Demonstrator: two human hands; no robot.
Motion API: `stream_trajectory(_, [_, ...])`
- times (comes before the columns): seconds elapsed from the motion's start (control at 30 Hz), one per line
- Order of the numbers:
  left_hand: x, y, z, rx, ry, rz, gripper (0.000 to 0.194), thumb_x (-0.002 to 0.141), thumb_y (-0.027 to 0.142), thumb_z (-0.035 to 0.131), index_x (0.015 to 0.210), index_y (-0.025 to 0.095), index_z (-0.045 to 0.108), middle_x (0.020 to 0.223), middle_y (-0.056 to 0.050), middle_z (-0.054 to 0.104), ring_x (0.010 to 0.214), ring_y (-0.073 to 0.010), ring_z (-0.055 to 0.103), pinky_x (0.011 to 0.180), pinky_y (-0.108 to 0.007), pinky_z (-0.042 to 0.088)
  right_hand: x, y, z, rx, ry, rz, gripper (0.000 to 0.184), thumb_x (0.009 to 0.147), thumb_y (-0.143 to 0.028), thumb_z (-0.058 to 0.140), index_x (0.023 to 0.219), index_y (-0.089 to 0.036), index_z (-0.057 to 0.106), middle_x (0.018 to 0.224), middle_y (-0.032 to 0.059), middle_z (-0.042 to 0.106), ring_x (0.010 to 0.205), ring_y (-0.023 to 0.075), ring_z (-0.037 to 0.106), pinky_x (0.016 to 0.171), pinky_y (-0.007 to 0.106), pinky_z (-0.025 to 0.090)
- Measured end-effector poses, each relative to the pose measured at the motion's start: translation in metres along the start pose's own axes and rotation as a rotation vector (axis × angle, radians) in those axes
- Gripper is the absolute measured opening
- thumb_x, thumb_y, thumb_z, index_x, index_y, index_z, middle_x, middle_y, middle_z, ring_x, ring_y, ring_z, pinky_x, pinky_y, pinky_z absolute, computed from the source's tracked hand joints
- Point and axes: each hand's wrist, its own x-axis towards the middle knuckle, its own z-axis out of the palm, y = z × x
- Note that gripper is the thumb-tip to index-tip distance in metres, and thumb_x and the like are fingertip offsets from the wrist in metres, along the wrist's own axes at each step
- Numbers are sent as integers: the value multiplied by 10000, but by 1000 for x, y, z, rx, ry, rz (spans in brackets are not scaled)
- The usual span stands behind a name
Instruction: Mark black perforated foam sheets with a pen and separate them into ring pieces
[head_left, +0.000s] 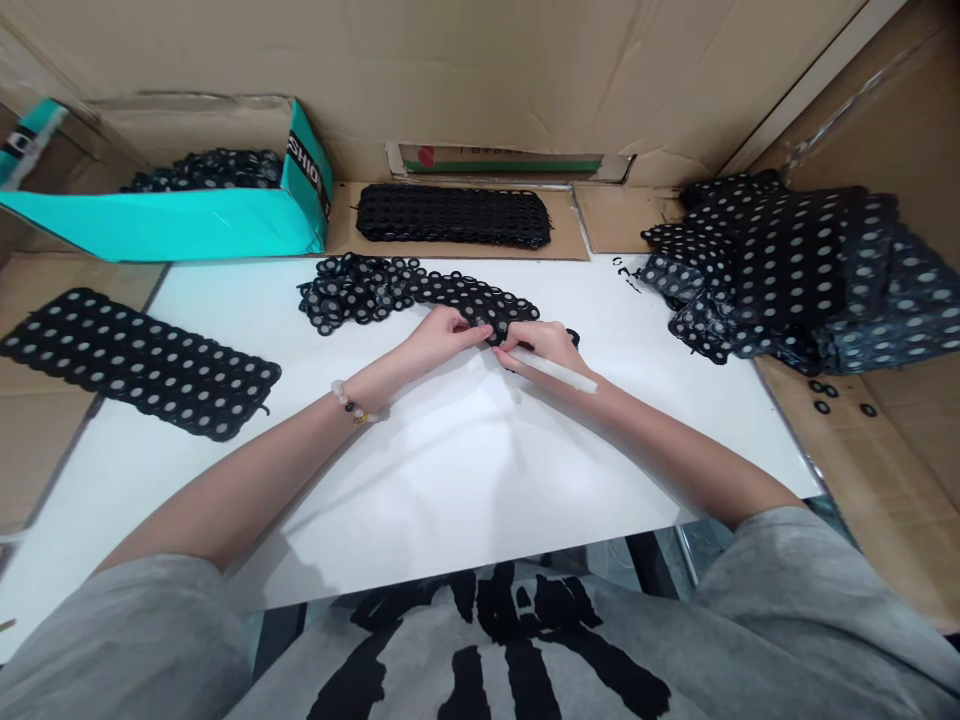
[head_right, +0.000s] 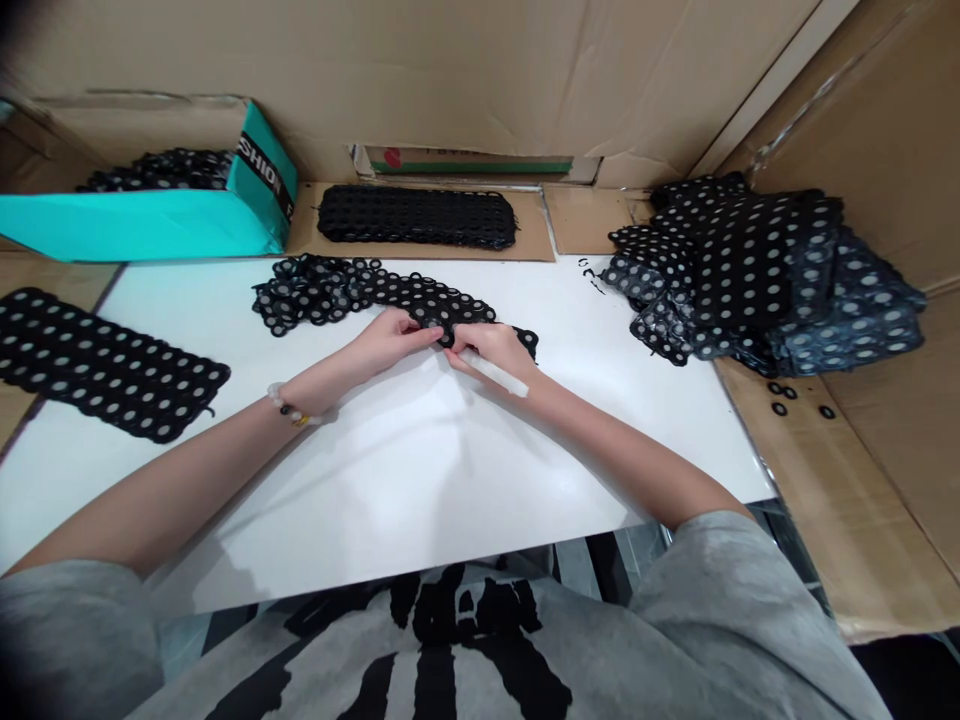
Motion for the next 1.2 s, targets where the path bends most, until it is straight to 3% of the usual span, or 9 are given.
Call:
stream_trajectory(0.13, [2,-1,0,54,82,6,523,787,449,704,507,206,334,501,54,263,529,-86,215,511,-287,123,-2,-1,-9,34,-35,-25,218,837,-267,664,650,-209,567,584,-34,601,520,107,488,558,252,379])
stream_trajectory(0.3, [2,0,1,-3,108,8,429,797,421,667,548,202,396,549,48,325,557,-98,267,524,-278,177,-6,-3,-2,34,198,-9,279,885,-361,648,669,-220,542,612,-10,611,537,122,494,562,269,402])
stream_trajectory(0.37, [2,0,1,25,112,12,404,801,412,659,558,199,416,563,45,347,567,-103,281,531,-277,197,-7,-2,4,32,227,-16,295,905,-403,637,687,-223,556,641,2,630,565,132,523,578,276,419])
stream_trajectory(0.67, [0,2,3,115,81,17,454,821,434,681,550,204,399,552,41,340,562,-109,272,530,-292,186,-5,3,11,16,199,-27,254,908,-382,646,716,-225,593,696,8,667,609,148,568,614,285,444])
stream_trajectory(1.0, [0,-2,7,-8,54,7,390,795,406,676,561,183,457,547,32,374,560,-105,301,518,-266,190,-1,-3,13,-54,171,18,242,871,-318,650,668,-220,560,655,-7,625,619,146,545,614,273,403])
stream_trajectory(1.2, [-1,1,6,-13,54,32,461,803,420,686,526,191,398,529,43,314,543,-91,248,508,-271,164,-4,1,15,-44,221,-18,247,876,-321,651,673,-217,557,643,-12,608,593,135,522,606,271,397])
